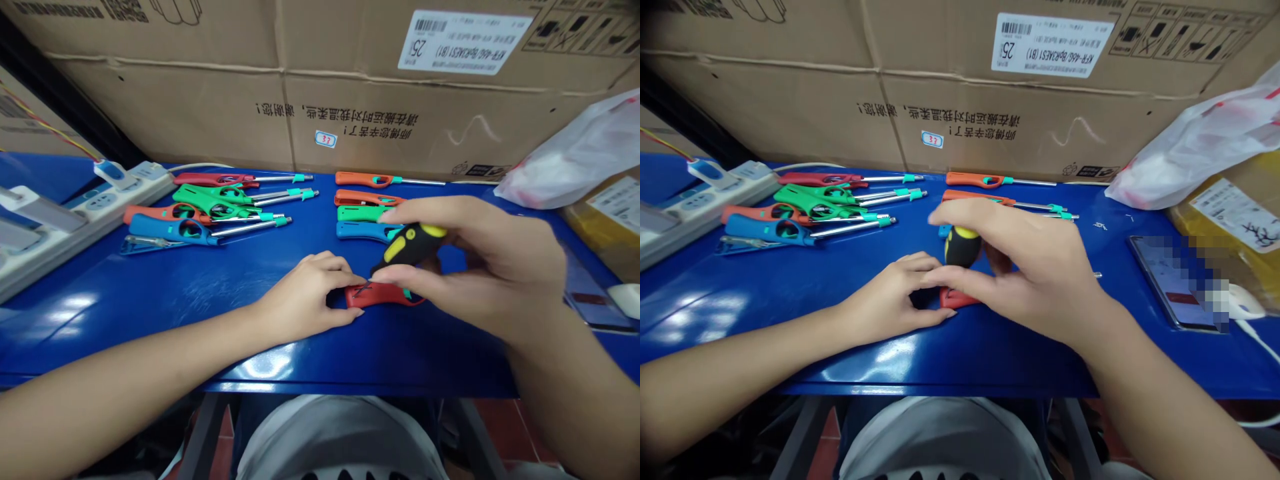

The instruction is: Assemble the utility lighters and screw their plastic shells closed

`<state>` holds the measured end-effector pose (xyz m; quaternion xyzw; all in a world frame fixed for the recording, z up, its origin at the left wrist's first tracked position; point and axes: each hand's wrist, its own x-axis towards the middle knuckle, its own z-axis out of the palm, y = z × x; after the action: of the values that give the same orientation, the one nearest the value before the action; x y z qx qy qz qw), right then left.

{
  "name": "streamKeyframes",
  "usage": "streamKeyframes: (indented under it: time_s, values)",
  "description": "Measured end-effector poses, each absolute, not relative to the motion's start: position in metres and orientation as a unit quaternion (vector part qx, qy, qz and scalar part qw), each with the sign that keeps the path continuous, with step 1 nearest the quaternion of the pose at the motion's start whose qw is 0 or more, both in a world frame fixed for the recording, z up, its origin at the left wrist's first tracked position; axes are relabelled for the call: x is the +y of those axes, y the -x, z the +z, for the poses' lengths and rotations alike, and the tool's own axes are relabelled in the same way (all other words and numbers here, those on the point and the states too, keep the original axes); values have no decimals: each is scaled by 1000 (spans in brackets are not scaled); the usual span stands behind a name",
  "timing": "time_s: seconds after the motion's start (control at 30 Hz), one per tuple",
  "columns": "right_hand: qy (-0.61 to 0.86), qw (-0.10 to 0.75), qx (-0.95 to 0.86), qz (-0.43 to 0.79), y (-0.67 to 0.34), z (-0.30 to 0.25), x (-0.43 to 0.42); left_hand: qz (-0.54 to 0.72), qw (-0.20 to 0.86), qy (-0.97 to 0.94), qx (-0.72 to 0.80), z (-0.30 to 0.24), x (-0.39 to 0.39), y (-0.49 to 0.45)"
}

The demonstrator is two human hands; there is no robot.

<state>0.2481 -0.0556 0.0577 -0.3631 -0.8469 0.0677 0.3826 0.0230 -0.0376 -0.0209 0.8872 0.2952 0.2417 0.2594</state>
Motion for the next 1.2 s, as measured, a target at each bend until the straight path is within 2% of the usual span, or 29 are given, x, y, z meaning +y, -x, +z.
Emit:
streamKeyframes:
  time_s: [0.07, 0.2, 0.27, 0.37, 0.47, 0.67, 0.83, 1.0, 1.1, 1.2]
  values:
    - [353, 385, -851, 47, -249, 58, -52, 243, 256, -888, 295, -20, -38, -23]
    - [333, 344, -871, 108, -253, 65, -49, 234, 262, -886, 304, -18, -39, -23]
    - [333, 348, -869, 111, -254, 66, -48, 233, 265, -885, 305, -18, -39, -23]
    - [340, 374, -862, 33, -252, 61, -47, 232, 262, -886, 305, -19, -39, -23]
    - [328, 362, -872, -36, -251, 59, -47, 235, 263, -885, 304, -20, -39, -23]
    - [278, 354, -889, 78, -247, 62, -51, 230, 264, -885, 305, -19, -39, -24]
    - [299, 371, -879, 26, -246, 56, -47, 237, 254, -888, 301, -19, -39, -23]
    - [284, 344, -885, 131, -248, 58, -46, 226, 262, -889, 301, -17, -40, -23]
    - [302, 380, -873, 43, -246, 56, -45, 231, 257, -890, 298, -19, -40, -23]
    - [320, 374, -867, -79, -246, 55, -44, 231, 253, -892, 295, -20, -40, -23]
